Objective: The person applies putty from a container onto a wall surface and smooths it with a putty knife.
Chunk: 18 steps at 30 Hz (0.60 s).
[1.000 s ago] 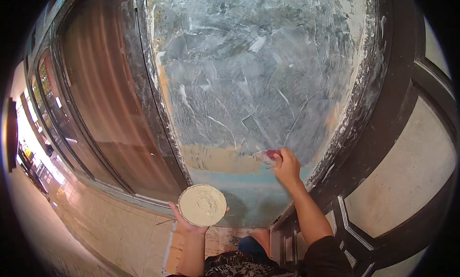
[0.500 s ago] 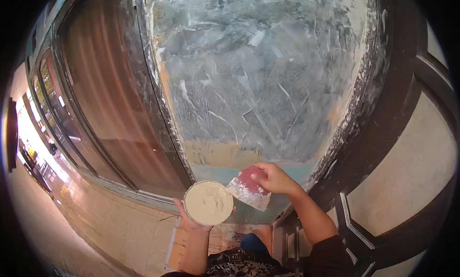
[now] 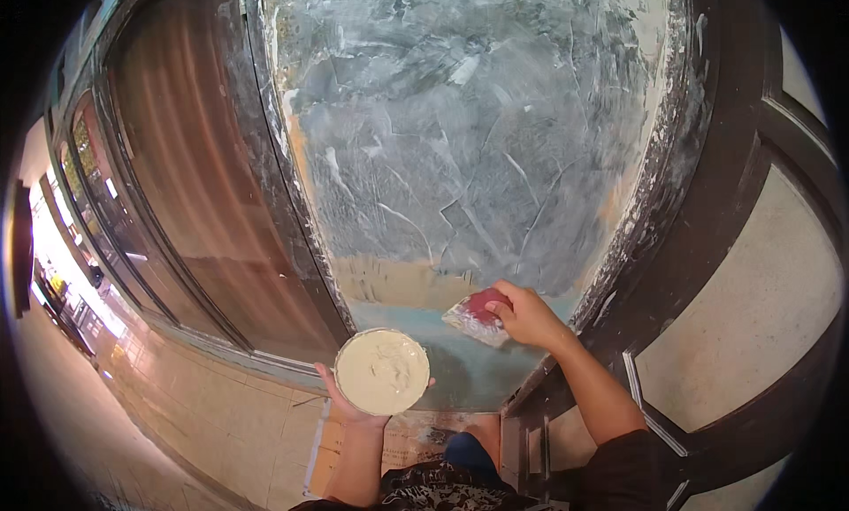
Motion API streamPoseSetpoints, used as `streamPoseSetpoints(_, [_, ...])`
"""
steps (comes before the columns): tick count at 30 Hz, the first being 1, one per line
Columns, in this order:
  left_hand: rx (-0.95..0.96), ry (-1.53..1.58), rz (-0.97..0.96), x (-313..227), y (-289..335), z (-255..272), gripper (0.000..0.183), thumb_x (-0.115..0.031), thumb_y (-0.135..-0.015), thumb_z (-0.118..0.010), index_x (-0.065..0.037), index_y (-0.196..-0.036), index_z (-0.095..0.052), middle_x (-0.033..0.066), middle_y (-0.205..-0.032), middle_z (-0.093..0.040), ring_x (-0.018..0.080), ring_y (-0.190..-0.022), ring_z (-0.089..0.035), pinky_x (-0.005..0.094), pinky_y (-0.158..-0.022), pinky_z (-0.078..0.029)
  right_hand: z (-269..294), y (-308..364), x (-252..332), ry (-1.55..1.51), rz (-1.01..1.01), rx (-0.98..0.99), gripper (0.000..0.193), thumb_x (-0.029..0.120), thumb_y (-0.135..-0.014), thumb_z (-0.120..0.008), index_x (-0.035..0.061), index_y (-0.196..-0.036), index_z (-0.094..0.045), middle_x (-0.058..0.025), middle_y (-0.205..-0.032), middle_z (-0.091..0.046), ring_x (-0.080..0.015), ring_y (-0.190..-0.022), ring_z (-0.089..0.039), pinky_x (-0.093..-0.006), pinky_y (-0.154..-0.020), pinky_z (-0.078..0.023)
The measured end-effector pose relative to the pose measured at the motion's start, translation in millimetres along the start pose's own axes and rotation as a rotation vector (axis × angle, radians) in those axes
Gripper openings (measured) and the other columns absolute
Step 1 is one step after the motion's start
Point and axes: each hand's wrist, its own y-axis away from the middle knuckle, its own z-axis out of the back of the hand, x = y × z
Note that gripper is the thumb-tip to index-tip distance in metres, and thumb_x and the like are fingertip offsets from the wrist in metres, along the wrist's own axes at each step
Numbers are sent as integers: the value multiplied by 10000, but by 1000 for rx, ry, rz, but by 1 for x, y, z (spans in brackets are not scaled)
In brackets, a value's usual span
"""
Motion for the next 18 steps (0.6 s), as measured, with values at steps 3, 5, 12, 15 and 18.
streamPoseSetpoints(3, [113, -9, -8, -1, -5, -3, 1172, -980, -815, -278, -88, -1568, -379, 222, -1584, -397, 501, -1400, -441, 818, -1046, -371, -3, 13, 28, 107, 327, -28, 235, 83, -933, -650, 76, -1163, -701, -106, -1055, -748, -323, -1006, -689, -410, -849, -540])
streamPoseSetpoints(5, [-20, -127, -70, -1, -9, -3, 1141, -954, -846, -278, -64, -1548, -404, 216, -1564, -427, 469, -1386, -467, 741, -1075, -399, -4, 22, 47, 233, 574, -17, 263, 73, -916, -656, 110, -1172, -705, -48, -1101, -748, -291, -1071, -674, -406, -871, -537])
streamPoseSetpoints(12, [-184, -266, -227, 5, -22, -20, 975, -836, -954, -325, -24, -1453, -528, 177, -1453, -576, 358, -1291, -581, 512, -1094, -481, 1, 37, 77, 592, 837, 68, 381, 129, -855, -660, 167, -1233, -659, -10, -1298, -656, -285, -1233, -585, -447, -979, -482])
streamPoseSetpoints(15, [-171, -247, -219, 12, -24, -28, 986, -841, -953, -316, -18, -1453, -526, 180, -1452, -576, 359, -1291, -581, 510, -1091, -485, 5, 36, 77, 588, 875, 76, 370, 123, -862, -641, 157, -1230, -661, -23, -1286, -658, -287, -1249, -580, -450, -995, -477])
streamPoseSetpoints(18, [-174, -306, -229, 14, -24, -26, 993, -846, -950, -313, -18, -1454, -526, 184, -1453, -574, 360, -1291, -582, 511, -1096, -482, -1, 37, 72, 627, 871, 18, 298, 193, -881, -656, 182, -1178, -681, 25, -1309, -660, -272, -1236, -593, -439, -992, -502])
